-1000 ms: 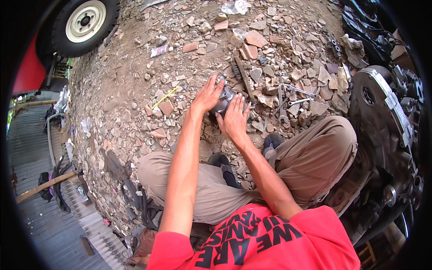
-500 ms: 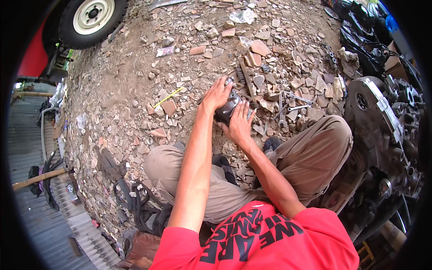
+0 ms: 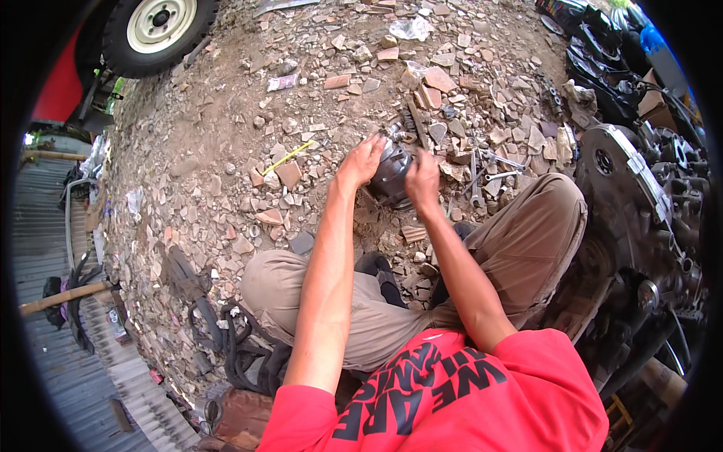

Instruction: The person sits on the ground and uses a wrench to tighten bolts on a car engine block. They then pick up a cylindrical metal part and inspect it by hand.

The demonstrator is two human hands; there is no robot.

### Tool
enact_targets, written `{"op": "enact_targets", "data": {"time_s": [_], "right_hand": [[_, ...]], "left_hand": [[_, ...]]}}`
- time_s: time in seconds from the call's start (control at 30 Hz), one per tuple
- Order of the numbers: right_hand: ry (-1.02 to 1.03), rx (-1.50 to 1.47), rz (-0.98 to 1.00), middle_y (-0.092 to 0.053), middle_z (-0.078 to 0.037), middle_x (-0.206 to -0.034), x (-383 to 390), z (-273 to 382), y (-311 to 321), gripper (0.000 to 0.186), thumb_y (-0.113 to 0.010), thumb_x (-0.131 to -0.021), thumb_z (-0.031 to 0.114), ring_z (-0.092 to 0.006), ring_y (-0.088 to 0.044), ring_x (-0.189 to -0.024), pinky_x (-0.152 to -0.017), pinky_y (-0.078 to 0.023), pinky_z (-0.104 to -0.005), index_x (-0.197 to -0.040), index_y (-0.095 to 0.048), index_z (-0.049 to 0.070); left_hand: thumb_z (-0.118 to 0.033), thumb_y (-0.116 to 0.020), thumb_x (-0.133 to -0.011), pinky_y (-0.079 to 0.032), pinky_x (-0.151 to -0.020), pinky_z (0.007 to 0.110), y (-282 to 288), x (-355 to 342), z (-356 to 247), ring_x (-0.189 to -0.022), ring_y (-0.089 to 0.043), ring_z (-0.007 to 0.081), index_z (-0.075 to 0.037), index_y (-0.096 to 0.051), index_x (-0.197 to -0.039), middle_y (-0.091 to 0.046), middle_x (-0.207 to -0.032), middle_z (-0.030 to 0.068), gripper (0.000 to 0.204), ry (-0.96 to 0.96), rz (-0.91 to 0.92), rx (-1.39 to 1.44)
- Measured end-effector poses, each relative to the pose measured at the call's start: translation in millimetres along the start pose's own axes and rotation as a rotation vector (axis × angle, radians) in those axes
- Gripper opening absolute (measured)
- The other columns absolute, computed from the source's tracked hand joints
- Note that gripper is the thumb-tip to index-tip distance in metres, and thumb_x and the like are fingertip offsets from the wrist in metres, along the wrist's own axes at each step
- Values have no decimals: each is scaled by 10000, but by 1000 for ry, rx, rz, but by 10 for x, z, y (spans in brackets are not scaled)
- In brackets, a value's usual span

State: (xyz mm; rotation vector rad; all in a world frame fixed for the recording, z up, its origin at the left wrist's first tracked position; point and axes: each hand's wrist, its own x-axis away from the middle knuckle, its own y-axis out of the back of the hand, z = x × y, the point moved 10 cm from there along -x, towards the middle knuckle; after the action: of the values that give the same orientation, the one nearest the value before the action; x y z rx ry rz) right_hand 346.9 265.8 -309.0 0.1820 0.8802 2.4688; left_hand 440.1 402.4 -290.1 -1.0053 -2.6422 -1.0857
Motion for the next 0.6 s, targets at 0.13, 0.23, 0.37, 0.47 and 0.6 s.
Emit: {"op": "enact_targets", "data": {"time_s": [0.13,0.23,0.37,0.47,0.6], "right_hand": [[271,240,44,-336,-400,-1442,596,340,-320,606,-461,-841,72,-448,-284,-1420,-1202,-156,-492,-1386,-349,-167],[-145,89,496,-568,-383,-1212,322,474,10,447,-452,-872,54,-454,-581,-1165,-1015,-465,-484,-1294,-530,-72],[-69,-51,38,-650,-301,-1116,-420,383,780,354,-433,-931,78,-406,-647,-1061,-919,-514,-451,-1225,-583,-50],[111,20,-60,-673,-250,-1034,-939,533,938,331,-465,-947,106,-349,-667,-951,-852,-510,-425,-1233,-590,-1],[244,-41,139,-670,-257,-1048,-1405,883,139,324,-483,-971,171,-374,-651,-981,-861,-502,-424,-1258,-577,55]], "left_hand": [[-578,-197,-1021,-86,-1186,588,322,99,87,-1489,-159,350,-20,-410,-1452,-314,-1538,238,737,55,-305,-214],[-595,-182,-1014,-86,-1167,626,691,265,748,-1483,-174,357,-16,-448,-1420,-376,-1502,245,755,276,-618,-16],[-653,-172,-989,-327,-1130,486,530,301,1435,-1380,-399,362,62,-402,-1412,-438,-1444,264,862,549,-675,700],[-677,-237,-972,-337,-1121,450,61,181,1562,-1359,-422,387,99,-395,-1410,-438,-1434,300,905,576,-538,738],[-656,-377,-952,-326,-1127,402,-44,-134,1760,-1367,-407,405,127,-365,-1411,-407,-1439,341,908,472,-327,598]]}}
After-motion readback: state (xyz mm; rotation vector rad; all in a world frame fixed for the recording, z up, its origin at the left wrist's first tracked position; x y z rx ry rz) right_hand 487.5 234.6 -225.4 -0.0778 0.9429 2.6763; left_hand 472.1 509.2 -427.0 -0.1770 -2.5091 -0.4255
